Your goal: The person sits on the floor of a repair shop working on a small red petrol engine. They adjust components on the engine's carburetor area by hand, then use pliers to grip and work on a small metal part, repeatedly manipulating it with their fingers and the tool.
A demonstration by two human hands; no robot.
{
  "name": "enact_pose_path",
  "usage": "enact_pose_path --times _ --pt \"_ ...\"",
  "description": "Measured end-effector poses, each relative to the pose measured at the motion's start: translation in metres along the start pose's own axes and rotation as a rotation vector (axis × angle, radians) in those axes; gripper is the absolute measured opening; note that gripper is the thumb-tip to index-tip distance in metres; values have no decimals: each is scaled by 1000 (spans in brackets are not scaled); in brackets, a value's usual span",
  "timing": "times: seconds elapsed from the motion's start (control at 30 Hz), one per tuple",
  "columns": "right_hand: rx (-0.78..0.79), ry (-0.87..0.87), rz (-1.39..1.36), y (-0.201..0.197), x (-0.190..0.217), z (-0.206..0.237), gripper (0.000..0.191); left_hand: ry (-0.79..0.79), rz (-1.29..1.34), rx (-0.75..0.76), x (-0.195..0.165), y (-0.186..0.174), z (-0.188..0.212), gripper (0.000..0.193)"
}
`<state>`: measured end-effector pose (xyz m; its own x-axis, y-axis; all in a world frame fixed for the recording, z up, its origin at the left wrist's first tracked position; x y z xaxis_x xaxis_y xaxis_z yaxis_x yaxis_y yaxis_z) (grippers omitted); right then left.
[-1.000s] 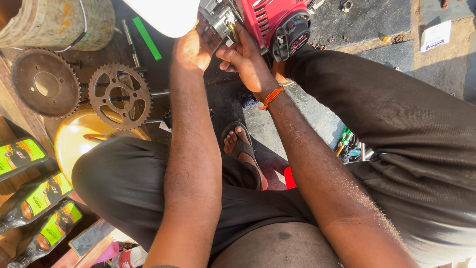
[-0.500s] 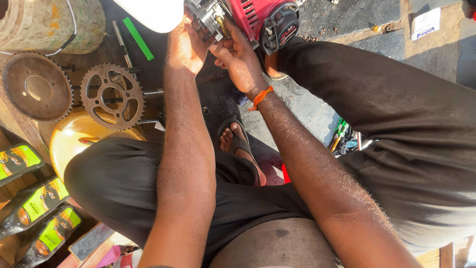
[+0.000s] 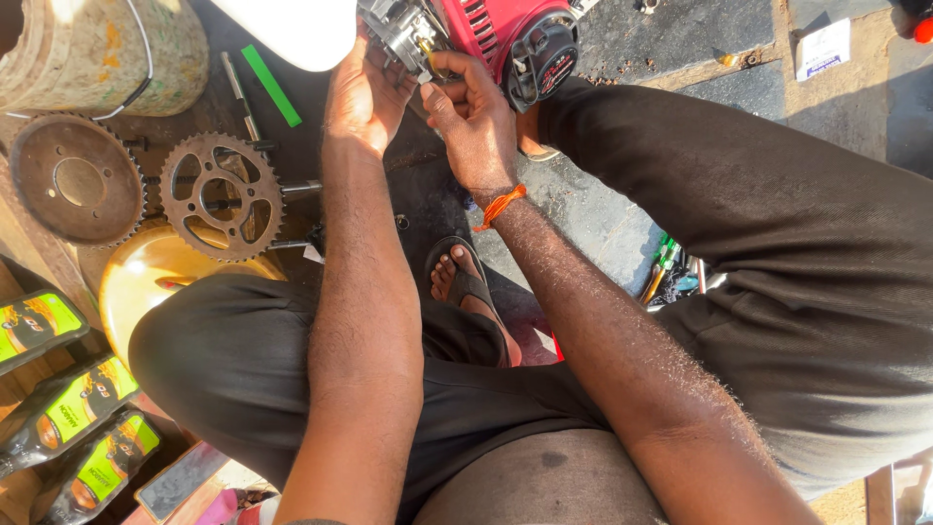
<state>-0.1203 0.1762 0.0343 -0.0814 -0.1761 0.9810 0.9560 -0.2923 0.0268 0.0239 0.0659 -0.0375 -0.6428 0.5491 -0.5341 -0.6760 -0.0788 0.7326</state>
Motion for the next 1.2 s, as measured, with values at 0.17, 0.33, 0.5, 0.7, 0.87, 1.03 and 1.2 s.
enact_pose_path --times 0.17,0.33,0.5,0.7,0.87,1.03,1.2 --pt "68 12 -83 -1 -2 1 48 -43 54 -47 0 -5 -3 50" --pt "119 163 -281 -1 8 4 51 -44 28 -53 -2 -11 -5 47" --pt "203 377 -745 -1 20 13 58 -76 48 -53 -3 -11 -5 45" --pt "305 396 -695 -10 9 5 61 -92 15 -124 -5 -14 -5 38" --pt "350 67 -193 -18 -4 -6 67 -92 27 -121 -5 -11 -5 34" --pt "189 -51 484 -21 6 10 62 -65 -22 -159 -5 -5 -1 33" --pt "88 -79 639 -18 29 20 57 -35 -92 -182 -1 0 1 35"
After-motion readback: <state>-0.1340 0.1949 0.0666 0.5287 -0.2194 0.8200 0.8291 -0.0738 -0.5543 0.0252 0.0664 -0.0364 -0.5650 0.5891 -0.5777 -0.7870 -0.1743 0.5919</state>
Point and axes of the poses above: each hand's wrist, its own z-axis away from the middle knuckle, its own y-axis out of the palm, x = y × z, the point moved 1 cm from there along -z, towards the middle knuckle, and after that the axes turned 7 degrees about z, right-handed, at the moved point
